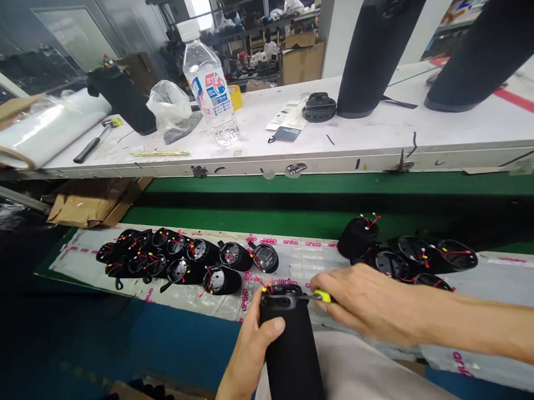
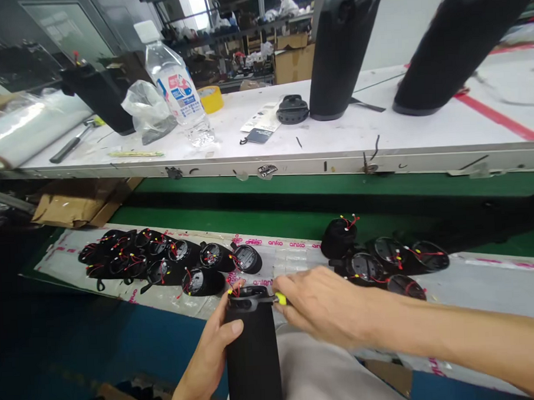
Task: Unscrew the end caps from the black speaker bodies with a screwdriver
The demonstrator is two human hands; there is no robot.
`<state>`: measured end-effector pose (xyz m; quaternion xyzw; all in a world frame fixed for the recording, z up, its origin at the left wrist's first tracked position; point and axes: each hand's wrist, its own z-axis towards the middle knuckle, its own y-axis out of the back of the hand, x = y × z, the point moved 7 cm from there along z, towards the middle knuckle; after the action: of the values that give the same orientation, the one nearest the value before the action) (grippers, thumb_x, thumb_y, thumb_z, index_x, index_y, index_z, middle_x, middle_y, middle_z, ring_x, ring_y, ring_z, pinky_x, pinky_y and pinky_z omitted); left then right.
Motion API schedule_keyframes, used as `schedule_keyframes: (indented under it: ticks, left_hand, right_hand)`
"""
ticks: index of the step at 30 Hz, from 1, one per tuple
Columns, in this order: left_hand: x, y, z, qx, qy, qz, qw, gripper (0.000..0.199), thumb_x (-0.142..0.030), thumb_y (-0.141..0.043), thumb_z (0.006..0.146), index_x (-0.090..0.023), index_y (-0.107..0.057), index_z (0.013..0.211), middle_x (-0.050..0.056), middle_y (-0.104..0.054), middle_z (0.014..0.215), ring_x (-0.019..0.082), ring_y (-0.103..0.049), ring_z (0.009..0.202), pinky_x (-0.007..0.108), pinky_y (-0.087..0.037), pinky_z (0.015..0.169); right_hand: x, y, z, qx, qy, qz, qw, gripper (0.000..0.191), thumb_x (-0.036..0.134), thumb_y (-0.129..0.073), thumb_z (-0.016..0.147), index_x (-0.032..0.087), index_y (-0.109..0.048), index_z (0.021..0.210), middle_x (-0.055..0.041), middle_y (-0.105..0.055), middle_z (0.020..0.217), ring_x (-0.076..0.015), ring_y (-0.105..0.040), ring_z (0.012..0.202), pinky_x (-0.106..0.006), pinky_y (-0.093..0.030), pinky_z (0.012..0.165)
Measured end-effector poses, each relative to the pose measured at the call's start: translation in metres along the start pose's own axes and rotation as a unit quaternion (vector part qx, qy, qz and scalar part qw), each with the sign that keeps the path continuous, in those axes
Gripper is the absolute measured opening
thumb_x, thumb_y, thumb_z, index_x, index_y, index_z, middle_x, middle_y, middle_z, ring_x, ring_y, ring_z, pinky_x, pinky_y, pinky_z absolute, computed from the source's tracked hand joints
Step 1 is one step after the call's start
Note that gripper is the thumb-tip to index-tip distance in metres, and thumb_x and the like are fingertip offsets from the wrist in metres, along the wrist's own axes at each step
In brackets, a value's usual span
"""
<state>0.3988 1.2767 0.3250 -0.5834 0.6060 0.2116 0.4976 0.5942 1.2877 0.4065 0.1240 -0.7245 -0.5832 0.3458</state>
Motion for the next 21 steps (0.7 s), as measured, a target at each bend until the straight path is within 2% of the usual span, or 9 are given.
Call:
schedule_keyframes:
  ticks: [4,6,15,18,21]
  left_hand:
    - [-0.005,-0.003,0.002,0.009,0.000,0.026,1.000,0.079,-0.051,-0.087,0.077,-0.024,-0.060,0.146,0.011,-0.074,0.141,0.041,-0.059,0.141,0.053,-0.043,0.121]
    - [-0.006,-0.007,0.003,0.004,-0.001,0.013,1.000,0.080,-0.052,-0.089,0.074,-0.022,-0.061,0.143,0.013,-0.075,0.138,0.043,-0.060,0.140,0.055,-0.044,0.120]
    - [-0.007,-0.010,0.000,-0.024,-0.014,0.028,0.999,0.073,-0.051,-0.088,0.075,-0.023,-0.060,0.137,0.011,-0.077,0.130,0.040,-0.065,0.131,0.054,-0.046,0.116]
    - [-0.009,-0.009,-0.001,-0.039,-0.023,0.048,0.998,0.075,-0.050,-0.088,0.074,-0.023,-0.060,0.138,0.010,-0.077,0.131,0.039,-0.065,0.131,0.051,-0.045,0.116]
    - [-0.012,-0.012,-0.002,-0.030,-0.038,0.079,0.996,0.074,-0.050,-0.087,0.076,-0.022,-0.059,0.138,0.010,-0.077,0.131,0.038,-0.066,0.130,0.050,-0.044,0.117]
  right_hand:
    - [0.017,-0.009,0.003,-0.005,0.012,-0.013,1.000,0.001,0.022,-0.054,0.105,0.021,-0.054,0.105,-0.0025,-0.070,0.086,-0.0212,-0.065,0.066,-0.035,-0.027,0.057]
    - [0.018,-0.012,0.006,-0.010,0.019,-0.040,0.999,0.009,0.026,-0.055,0.107,0.021,-0.053,0.100,-0.0033,-0.069,0.086,-0.0209,-0.065,0.064,-0.035,-0.024,0.055]
    - [0.018,-0.017,0.011,0.028,0.028,-0.041,0.998,0.013,0.024,-0.051,0.109,0.021,-0.050,0.097,-0.0015,-0.068,0.081,-0.0191,-0.062,0.059,-0.036,-0.019,0.053]
    - [0.018,-0.019,0.009,0.026,0.034,-0.044,0.998,0.012,0.024,-0.051,0.109,0.022,-0.049,0.097,-0.0004,-0.066,0.078,-0.0178,-0.059,0.055,-0.036,-0.018,0.052]
    - [0.017,-0.020,0.006,0.017,0.042,-0.046,0.998,0.011,0.023,-0.051,0.108,0.022,-0.049,0.097,0.0013,-0.063,0.074,-0.0160,-0.053,0.051,-0.035,-0.015,0.051]
